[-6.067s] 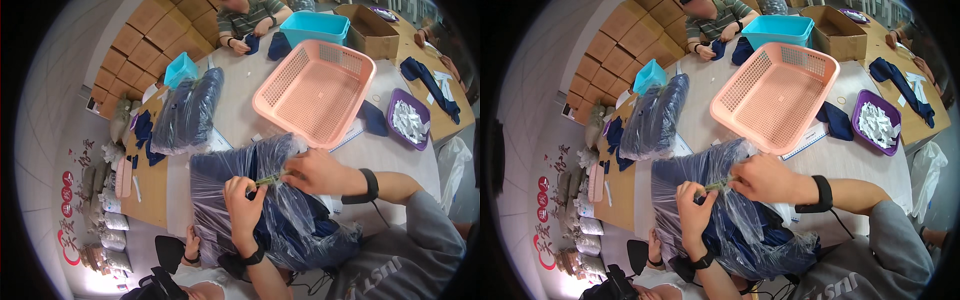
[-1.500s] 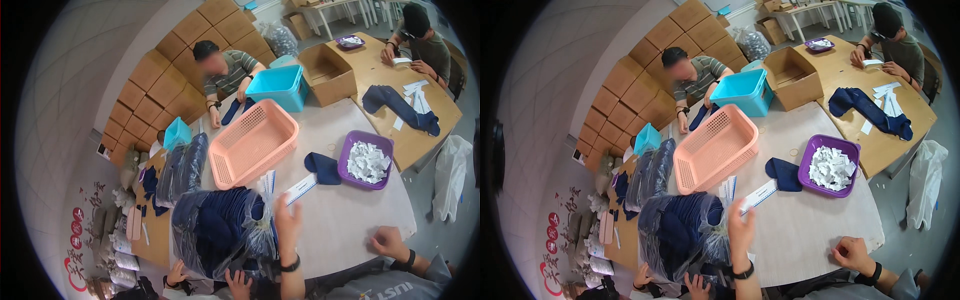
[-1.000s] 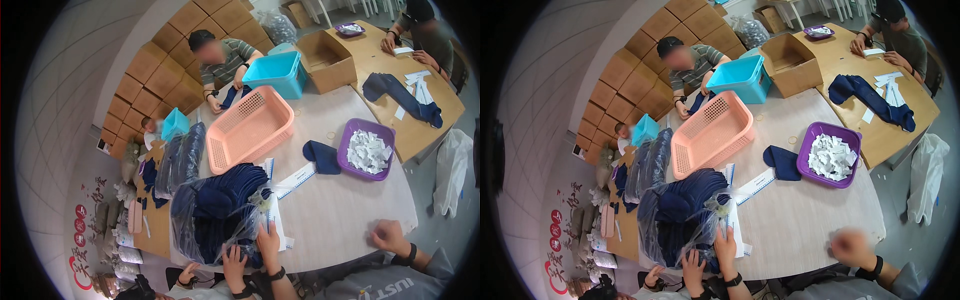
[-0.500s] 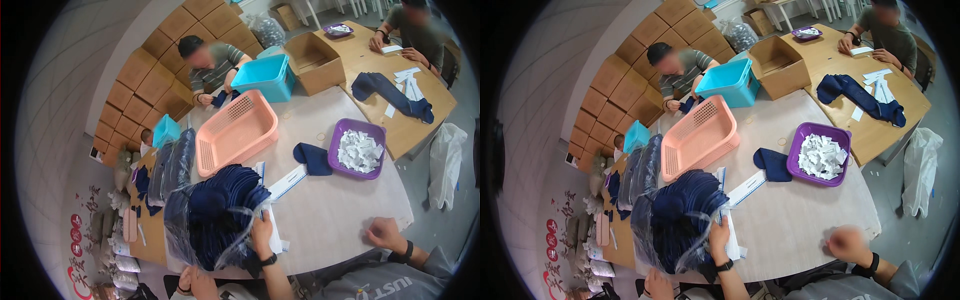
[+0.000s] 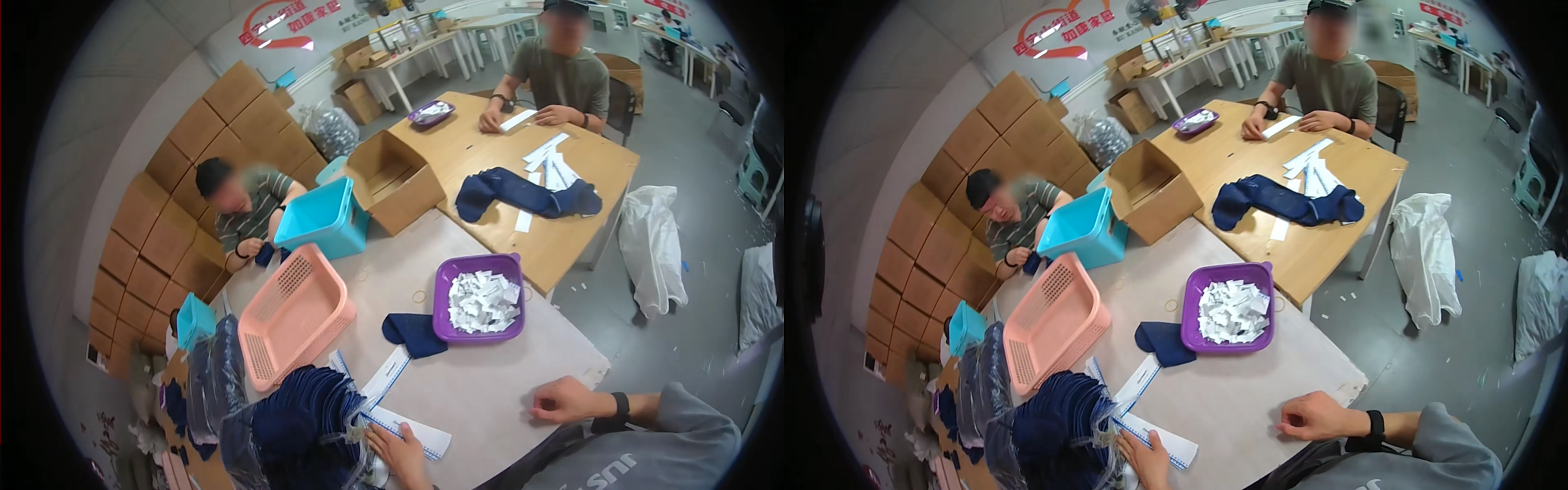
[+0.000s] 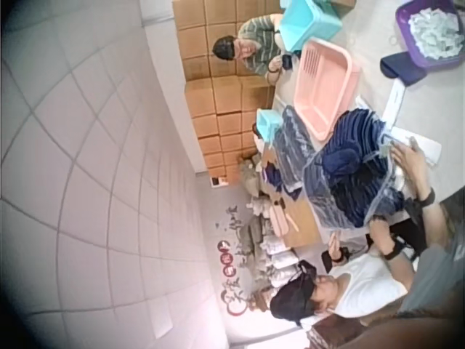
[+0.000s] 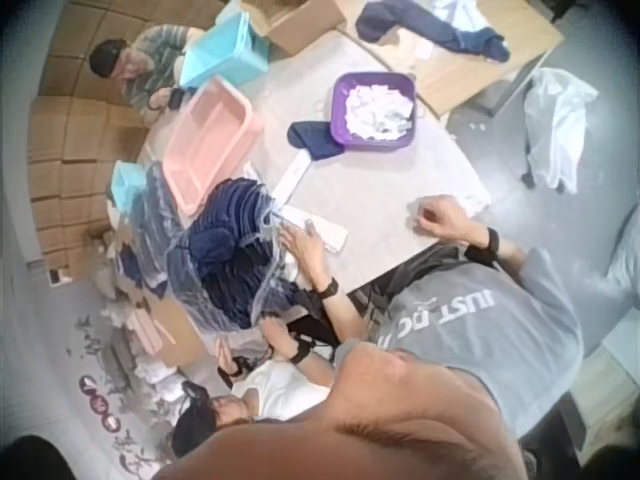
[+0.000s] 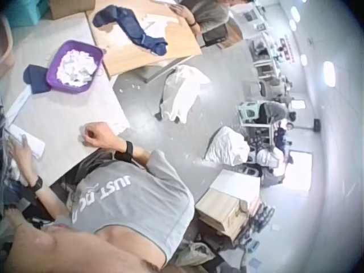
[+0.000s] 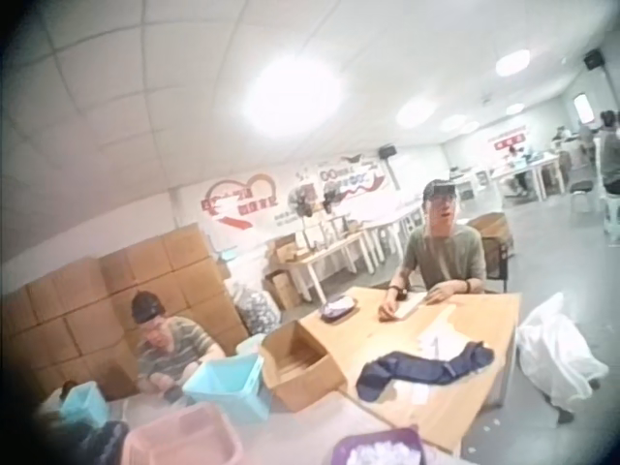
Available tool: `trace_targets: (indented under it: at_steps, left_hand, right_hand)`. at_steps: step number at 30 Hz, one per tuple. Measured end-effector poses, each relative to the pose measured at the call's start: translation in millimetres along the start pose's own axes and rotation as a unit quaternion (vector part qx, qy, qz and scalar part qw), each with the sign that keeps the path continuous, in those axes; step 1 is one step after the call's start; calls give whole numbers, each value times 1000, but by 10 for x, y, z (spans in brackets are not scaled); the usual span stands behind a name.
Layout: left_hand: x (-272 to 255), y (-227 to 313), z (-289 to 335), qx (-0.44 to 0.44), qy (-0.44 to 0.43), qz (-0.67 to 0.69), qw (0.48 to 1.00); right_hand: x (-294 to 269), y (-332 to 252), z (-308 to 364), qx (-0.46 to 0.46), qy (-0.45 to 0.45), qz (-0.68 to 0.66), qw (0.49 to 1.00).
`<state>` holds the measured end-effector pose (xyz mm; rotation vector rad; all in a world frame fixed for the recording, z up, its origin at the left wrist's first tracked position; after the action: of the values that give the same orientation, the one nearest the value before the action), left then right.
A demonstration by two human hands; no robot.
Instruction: Packing fabric shoe components into a white plastic bag.
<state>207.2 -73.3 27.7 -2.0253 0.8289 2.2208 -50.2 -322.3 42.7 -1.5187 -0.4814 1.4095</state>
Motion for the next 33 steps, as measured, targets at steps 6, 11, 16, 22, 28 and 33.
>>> trace_targets:
  at_steps: [6,11,16,22,28,33]
  left_hand:
    - [164,392,75,122,6,23,992]
    - [341,1122,201,223,-14,39,974]
    - [358,1317,93,231,-17,62,971]
    - [-153,1534,561,277,47,107,954]
    - [-463,1102,1151,291,36,172,940]
    - [-200,655,1479,184,-24,236,954]
  right_hand:
    - [-133,-6,45,9,-54,-32,998]
    - [-581,-209,211,20,-14,-11,1000]
    - [-1012,-389,307,19,37,2,999]
    - [-2077,-610,650,0,198,-10,980]
    - [-3420,-660,1240,-54,441,-84,892]
    - [-3957,-861,672,-62,434,-14,899]
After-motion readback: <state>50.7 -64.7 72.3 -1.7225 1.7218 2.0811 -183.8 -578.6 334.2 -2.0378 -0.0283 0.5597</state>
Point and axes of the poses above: each hand's wrist, its own z-axis away from the middle knuckle, its own x-axis out of the palm, y = z × x, the point moved 8 cm from there along -z, towards the middle knuckle, and after that the axes turned 9 degrees about x, right-handed, at the moved point
